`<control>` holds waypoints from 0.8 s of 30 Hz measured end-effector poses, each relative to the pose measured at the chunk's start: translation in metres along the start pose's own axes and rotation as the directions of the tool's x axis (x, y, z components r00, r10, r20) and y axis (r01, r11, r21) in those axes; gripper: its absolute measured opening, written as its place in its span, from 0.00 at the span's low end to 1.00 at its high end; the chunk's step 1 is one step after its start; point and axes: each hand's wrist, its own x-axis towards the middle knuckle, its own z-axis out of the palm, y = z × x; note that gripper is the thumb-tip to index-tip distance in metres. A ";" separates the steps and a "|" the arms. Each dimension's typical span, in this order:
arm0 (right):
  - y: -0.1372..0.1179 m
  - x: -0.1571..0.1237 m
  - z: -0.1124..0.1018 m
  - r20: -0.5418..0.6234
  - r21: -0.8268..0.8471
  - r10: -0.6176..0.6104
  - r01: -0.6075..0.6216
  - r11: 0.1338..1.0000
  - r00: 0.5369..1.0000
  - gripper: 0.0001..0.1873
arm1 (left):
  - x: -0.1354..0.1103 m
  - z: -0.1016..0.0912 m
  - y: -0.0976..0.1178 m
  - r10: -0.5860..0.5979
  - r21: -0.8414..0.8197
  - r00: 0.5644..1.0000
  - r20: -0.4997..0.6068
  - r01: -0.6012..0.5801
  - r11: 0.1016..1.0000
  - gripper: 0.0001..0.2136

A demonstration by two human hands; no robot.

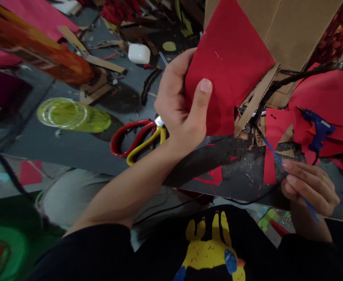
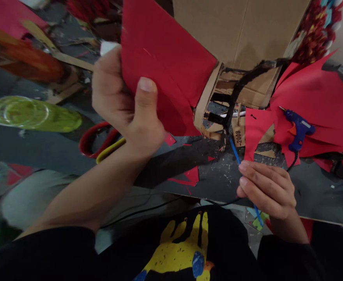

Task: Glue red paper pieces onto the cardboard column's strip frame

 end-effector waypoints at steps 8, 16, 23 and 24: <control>0.003 -0.004 0.006 -0.038 -0.069 0.051 -0.054 0.996 0.998 0.10 | 0.006 -0.003 0.011 0.074 0.071 0.997 -0.029 -0.072 0.995 0.18; 0.003 -0.005 0.006 -0.107 -0.087 0.079 -0.089 0.992 0.991 0.10 | 0.002 -0.004 0.007 0.046 0.010 0.999 0.011 -0.046 0.999 0.20; 0.003 -0.007 0.003 -0.099 -0.011 0.066 -0.067 0.998 0.993 0.08 | 0.003 -0.003 0.010 0.055 0.057 0.998 -0.021 -0.054 0.997 0.19; 0.003 -0.008 0.002 -0.097 -0.011 0.074 -0.075 0.997 0.992 0.10 | 0.003 -0.003 0.011 0.050 0.052 0.998 -0.031 -0.048 0.998 0.19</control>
